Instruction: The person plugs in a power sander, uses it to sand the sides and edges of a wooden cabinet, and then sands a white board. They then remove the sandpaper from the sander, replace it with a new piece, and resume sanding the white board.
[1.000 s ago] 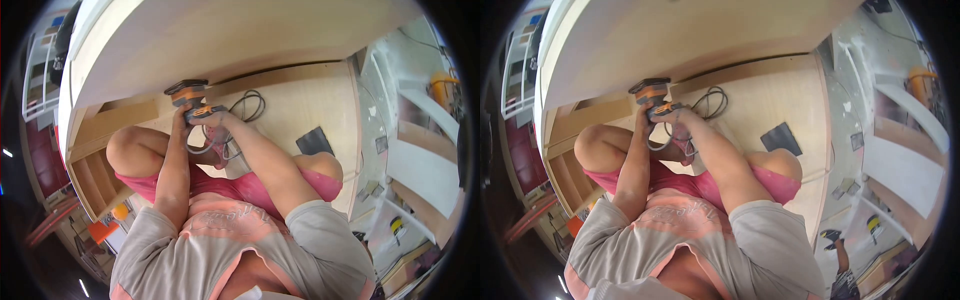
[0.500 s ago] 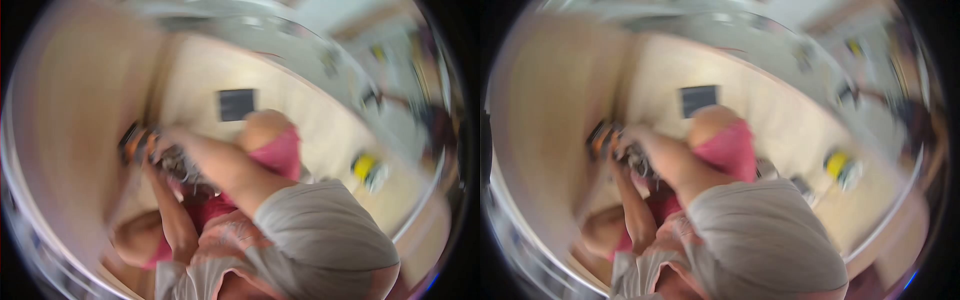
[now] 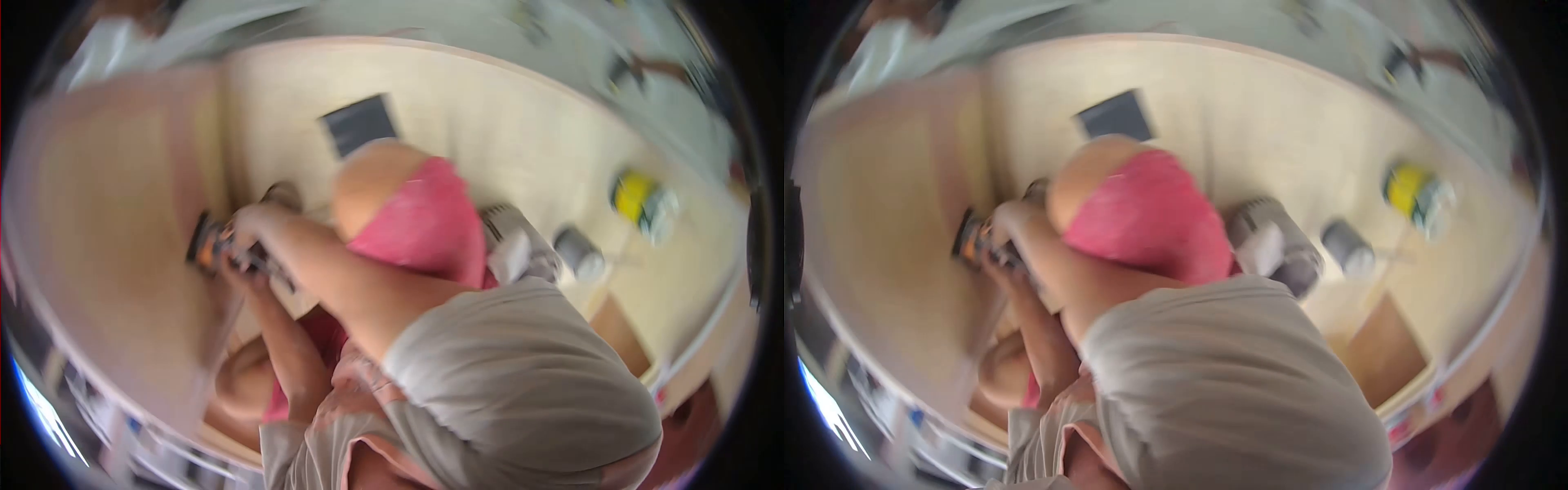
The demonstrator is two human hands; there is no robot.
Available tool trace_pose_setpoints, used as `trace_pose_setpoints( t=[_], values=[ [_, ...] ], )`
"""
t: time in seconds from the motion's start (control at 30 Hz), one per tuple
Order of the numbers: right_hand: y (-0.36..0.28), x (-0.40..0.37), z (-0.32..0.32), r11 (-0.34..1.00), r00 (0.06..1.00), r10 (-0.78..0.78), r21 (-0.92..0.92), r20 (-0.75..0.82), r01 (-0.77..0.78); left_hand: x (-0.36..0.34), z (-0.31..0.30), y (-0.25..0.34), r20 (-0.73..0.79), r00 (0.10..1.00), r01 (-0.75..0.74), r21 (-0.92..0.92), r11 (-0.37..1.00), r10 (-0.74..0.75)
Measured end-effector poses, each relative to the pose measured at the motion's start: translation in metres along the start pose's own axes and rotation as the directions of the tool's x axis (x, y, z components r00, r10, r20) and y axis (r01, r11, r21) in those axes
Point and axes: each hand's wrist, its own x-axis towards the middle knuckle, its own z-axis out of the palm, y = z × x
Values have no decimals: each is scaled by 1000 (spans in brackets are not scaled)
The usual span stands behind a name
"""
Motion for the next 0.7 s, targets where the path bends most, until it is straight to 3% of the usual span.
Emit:
trace_pose_setpoints(
  t=[0.03,0.1,0.13,0.2,0.23,0.33,0.4,0.53,0.6,0.67,0.7],
  values=[
    [-1,-4,5,1000,999,9,-18,42,-8,18,-41,-9,177,984,47,-103,994,-29],
    [-17,-7,17,997,996,40,-70,80,-34,29,-64,-23,117,992,-21,-176,984,42],
    [-19,-23,20,992,995,79,-104,59,-73,38,-105,-29,255,967,54,-223,973,5],
    [-15,-7,40,990,990,105,-101,98,-95,10,-77,-29,-143,989,-68,-148,987,47],
    [-11,0,44,987,983,153,-68,97,-147,5,-67,-32,-151,986,-89,-169,982,64],
    [-28,-9,39,990,989,102,-112,102,-91,-8,-62,-25,-91,991,-113,-220,969,95],
    [-39,-24,25,985,993,103,-142,58,-94,1,-63,-25,-90,995,-52,-219,974,32],
    [-49,-58,-14,994,998,-11,-110,-64,4,36,-52,-18,-62,994,-92,-57,994,88],
    [-6,-29,-19,983,986,114,158,-124,-94,46,-15,-15,10,1000,-13,-99,995,14],
    [30,-3,-34,825,997,58,564,-49,-20,64,15,-20,-51,998,-21,-9,1000,21],
    [27,-10,-50,758,996,63,652,-59,-9,62,41,-13,-39,998,-47,1,999,47]
  ],
)
